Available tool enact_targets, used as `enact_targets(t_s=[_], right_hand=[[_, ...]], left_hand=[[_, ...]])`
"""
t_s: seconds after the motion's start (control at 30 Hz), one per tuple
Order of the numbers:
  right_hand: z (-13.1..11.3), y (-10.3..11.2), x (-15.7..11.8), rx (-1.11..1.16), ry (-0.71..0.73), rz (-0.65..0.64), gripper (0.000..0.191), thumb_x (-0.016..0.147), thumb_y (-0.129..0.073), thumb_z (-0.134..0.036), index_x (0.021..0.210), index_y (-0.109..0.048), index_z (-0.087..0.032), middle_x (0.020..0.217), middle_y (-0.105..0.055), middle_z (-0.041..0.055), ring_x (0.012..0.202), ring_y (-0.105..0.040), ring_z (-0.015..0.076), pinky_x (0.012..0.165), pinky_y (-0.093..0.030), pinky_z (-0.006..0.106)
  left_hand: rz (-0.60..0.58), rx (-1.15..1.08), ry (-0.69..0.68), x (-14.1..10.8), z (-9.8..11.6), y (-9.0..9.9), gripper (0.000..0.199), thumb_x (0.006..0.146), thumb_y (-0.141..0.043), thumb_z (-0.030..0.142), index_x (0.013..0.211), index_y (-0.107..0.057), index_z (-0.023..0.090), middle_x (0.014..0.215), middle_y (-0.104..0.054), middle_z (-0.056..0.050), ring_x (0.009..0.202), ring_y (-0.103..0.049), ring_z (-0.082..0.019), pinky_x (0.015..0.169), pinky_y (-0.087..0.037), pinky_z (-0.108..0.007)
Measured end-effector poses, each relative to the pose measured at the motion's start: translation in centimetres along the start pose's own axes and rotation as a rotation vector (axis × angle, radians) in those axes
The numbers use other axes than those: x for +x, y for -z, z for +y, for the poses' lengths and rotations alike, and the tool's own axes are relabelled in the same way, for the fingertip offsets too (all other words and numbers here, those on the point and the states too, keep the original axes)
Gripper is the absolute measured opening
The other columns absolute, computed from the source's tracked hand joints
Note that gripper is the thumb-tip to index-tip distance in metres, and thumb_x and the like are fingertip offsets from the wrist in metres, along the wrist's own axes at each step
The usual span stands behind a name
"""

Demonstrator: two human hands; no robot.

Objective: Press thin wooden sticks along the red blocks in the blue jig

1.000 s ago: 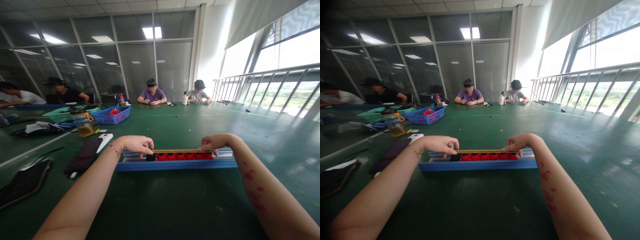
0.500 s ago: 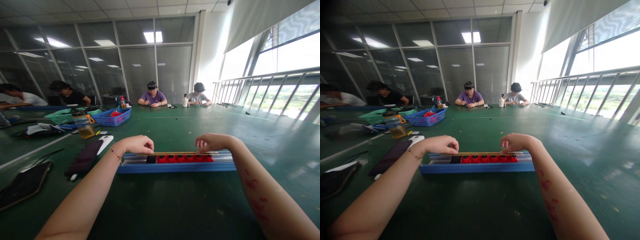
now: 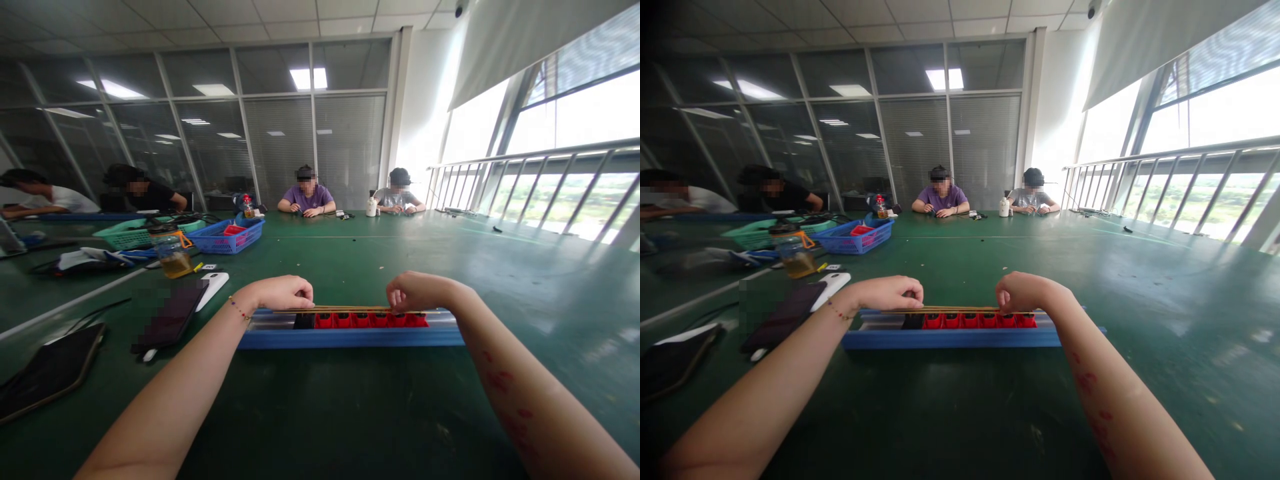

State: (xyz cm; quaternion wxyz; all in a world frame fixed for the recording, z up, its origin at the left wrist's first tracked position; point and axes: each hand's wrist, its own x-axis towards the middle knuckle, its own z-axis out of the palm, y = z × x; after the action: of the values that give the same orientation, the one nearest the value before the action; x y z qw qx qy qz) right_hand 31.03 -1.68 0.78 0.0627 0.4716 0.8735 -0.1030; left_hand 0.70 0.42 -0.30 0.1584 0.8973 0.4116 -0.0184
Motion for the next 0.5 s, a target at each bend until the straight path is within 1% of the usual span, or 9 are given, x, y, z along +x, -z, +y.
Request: enact_targets(t_s=[0.1, 0.23, 0.37, 0.5], right_hand=[[0.2, 0.0, 0.0, -0.003, 0.007, 0.008, 0.019, 0.067, -0.058, -0.032, 0.08, -0.064, -0.019, 0.081, -0.067, 0.0019, 0.071, -0.06, 0.0163, 0.057, -0.041, 0.022], [0.2, -0.1, 0.0, -0.052, 0.008, 0.025, 0.018, 0.066, -0.059, -0.033, 0.077, -0.065, -0.02, 0.081, -0.067, 0.0018, 0.071, -0.059, 0.0165, 0.056, -0.04, 0.023], [-0.1, -0.2, -0.1, -0.13, 0.014, 0.063, 0.014, 0.066, -0.059, -0.032, 0.072, -0.065, -0.021, 0.076, -0.066, 0.0016, 0.068, -0.059, 0.0165, 0.056, -0.038, 0.023], [-0.3, -0.4, 0.1, -0.197, -0.026, 0.071, 0.009, 0.065, -0.059, -0.024, 0.07, -0.065, -0.021, 0.068, -0.066, 0.0009, 0.063, -0.058, 0.016, 0.055, -0.036, 0.024]], left_hand=[[0.069, 0.031, 0.02, -0.4, 0.7, 0.2, 0.025, 0.077, -0.047, 0.039, 0.082, -0.061, 0.02, 0.079, -0.064, 0.001, 0.066, -0.055, -0.012, 0.052, -0.036, -0.019], [0.238, 0.118, 0.031, -1.2, 2.0, 0.7, 0.022, 0.078, -0.046, 0.036, 0.078, -0.062, 0.021, 0.074, -0.064, 0.001, 0.066, -0.056, -0.012, 0.054, -0.035, -0.02], [0.414, 0.242, 0.013, -1.6, 2.6, 1.4, 0.023, 0.08, -0.045, 0.035, 0.082, -0.064, 0.023, 0.081, -0.064, 0.0, 0.072, -0.057, -0.014, 0.062, -0.037, -0.023], [0.57, 0.336, 0.048, -2.0, 2.0, 2.1, 0.025, 0.08, -0.044, 0.037, 0.082, -0.064, 0.022, 0.087, -0.063, -0.002, 0.075, -0.056, -0.016, 0.066, -0.039, -0.025]])
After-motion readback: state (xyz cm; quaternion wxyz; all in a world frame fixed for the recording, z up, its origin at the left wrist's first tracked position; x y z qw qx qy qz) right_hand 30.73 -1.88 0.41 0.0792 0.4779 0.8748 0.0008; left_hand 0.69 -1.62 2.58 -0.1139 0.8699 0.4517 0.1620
